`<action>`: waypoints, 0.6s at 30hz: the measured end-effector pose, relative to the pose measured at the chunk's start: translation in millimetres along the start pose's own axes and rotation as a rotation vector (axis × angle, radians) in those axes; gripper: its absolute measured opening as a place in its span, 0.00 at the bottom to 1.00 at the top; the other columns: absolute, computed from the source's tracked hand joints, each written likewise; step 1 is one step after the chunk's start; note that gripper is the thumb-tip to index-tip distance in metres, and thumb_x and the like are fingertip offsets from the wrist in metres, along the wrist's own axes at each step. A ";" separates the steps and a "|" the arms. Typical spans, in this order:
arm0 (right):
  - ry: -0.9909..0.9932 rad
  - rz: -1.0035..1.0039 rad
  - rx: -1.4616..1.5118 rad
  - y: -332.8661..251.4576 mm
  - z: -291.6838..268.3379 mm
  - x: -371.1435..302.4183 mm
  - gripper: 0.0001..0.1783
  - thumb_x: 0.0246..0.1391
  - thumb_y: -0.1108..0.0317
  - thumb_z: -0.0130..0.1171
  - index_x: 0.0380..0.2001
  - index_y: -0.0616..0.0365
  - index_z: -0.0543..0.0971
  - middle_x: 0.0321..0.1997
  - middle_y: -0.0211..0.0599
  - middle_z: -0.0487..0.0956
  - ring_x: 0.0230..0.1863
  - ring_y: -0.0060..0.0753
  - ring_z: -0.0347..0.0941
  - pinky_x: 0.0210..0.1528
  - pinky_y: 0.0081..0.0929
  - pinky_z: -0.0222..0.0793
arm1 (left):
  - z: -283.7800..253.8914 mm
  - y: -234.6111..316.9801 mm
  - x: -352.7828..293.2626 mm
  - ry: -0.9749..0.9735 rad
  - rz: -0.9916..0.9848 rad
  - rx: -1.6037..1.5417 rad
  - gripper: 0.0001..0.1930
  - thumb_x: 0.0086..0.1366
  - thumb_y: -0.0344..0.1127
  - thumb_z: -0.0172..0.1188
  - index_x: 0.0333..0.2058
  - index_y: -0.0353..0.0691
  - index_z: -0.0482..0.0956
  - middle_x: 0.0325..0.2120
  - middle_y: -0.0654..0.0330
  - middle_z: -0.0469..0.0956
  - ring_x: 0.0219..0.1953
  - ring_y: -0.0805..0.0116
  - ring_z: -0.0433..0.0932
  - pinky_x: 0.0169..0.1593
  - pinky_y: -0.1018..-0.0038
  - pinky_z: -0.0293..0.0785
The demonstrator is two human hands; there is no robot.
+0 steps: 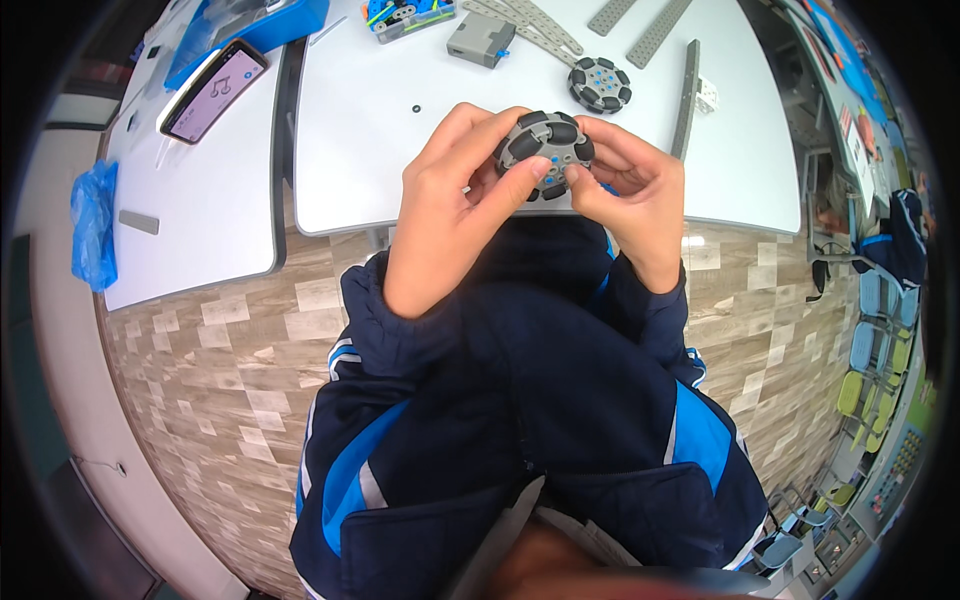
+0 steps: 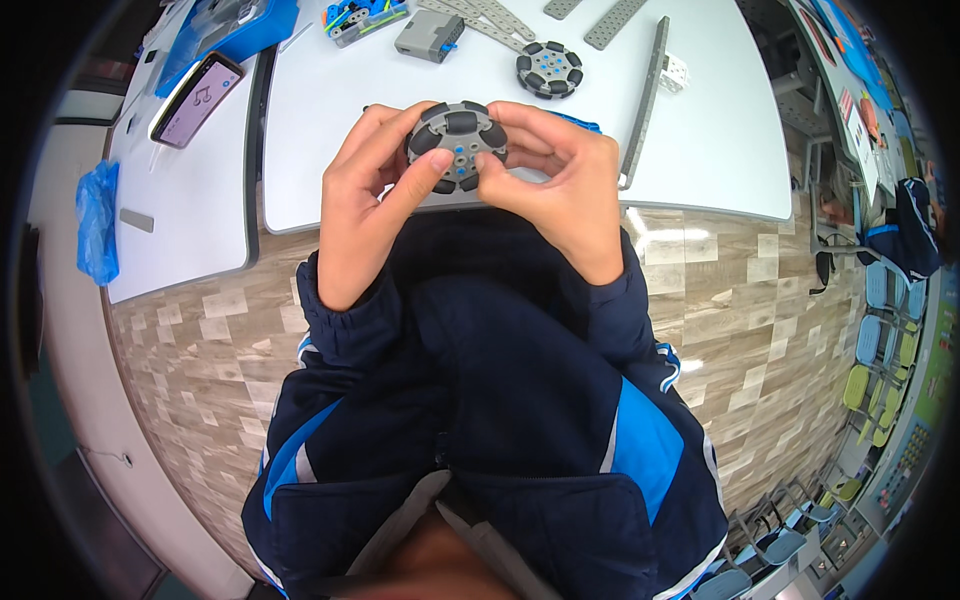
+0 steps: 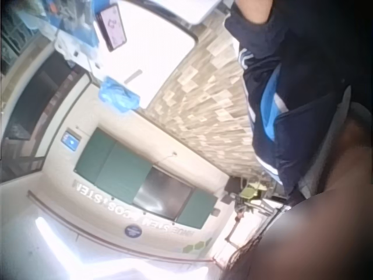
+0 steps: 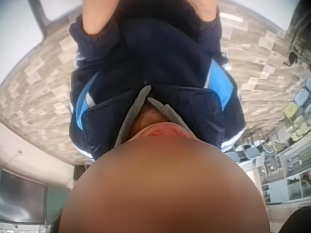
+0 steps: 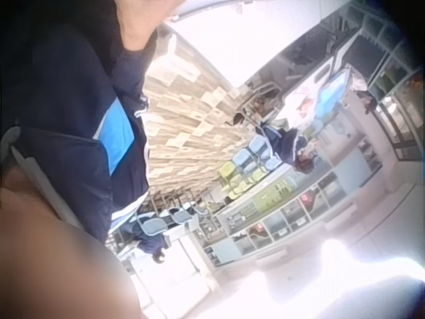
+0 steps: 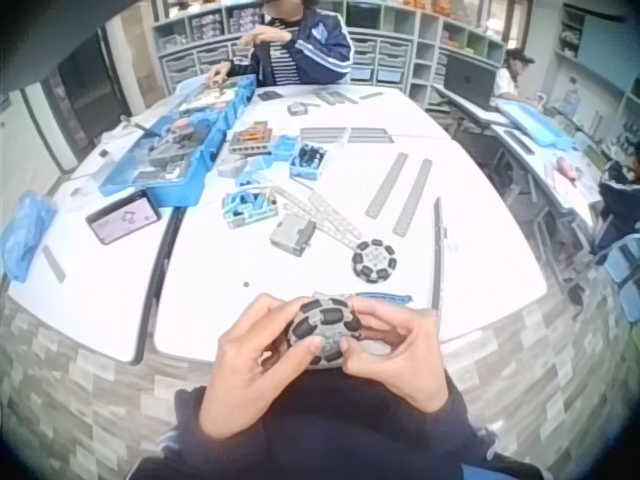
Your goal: The person assembles a mechanical device using gray and blue plastic components. They connect beams and circular parts, then use pliers to remove and insert small blue pieces into the circular components.
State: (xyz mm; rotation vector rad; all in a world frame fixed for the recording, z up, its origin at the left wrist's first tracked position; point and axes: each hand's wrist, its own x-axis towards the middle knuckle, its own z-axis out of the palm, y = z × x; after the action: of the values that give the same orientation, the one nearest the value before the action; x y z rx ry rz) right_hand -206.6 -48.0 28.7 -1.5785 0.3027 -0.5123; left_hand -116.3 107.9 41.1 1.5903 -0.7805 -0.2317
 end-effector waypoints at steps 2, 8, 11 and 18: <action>-0.004 0.004 -0.002 0.0 1.3 1.6 0.22 0.48 0.78 0.68 0.48 0.71 0.80 0.39 0.41 0.85 0.37 0.21 0.80 0.45 0.22 0.78 | -0.5 -0.7 -0.2 -0.008 0.024 0.018 0.18 0.63 0.29 0.66 0.50 0.31 0.79 0.31 0.63 0.70 0.27 0.79 0.67 0.28 0.81 0.63; -0.137 0.137 0.101 -14.1 -8.3 3.9 0.21 0.53 0.83 0.62 0.52 0.75 0.76 0.43 0.45 0.83 0.43 0.24 0.78 0.46 0.19 0.73 | 0.2 -2.4 -6.9 -0.039 -0.062 -0.181 0.19 0.64 0.27 0.62 0.53 0.29 0.75 0.33 0.61 0.69 0.30 0.78 0.67 0.31 0.81 0.65; -0.155 0.143 0.092 -19.8 -10.2 0.3 0.20 0.54 0.82 0.62 0.52 0.74 0.76 0.43 0.45 0.83 0.44 0.25 0.79 0.47 0.20 0.73 | 0.2 -7.3 -6.3 -0.060 -0.013 -0.169 0.18 0.65 0.27 0.61 0.53 0.28 0.74 0.34 0.61 0.68 0.31 0.77 0.67 0.34 0.82 0.67; -0.125 0.046 0.046 -21.9 -10.7 -4.1 0.21 0.54 0.83 0.63 0.53 0.73 0.76 0.45 0.47 0.83 0.45 0.27 0.79 0.49 0.22 0.74 | 3.7 -5.4 -8.2 -0.117 -0.088 -0.318 0.16 0.66 0.26 0.59 0.52 0.28 0.71 0.38 0.62 0.66 0.35 0.79 0.67 0.39 0.82 0.69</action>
State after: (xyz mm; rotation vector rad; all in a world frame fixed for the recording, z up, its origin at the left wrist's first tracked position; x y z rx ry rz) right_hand -218.0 -53.5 50.0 -1.5479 0.2299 -0.3803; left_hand -122.6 109.7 33.0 1.3185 -0.7239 -0.4921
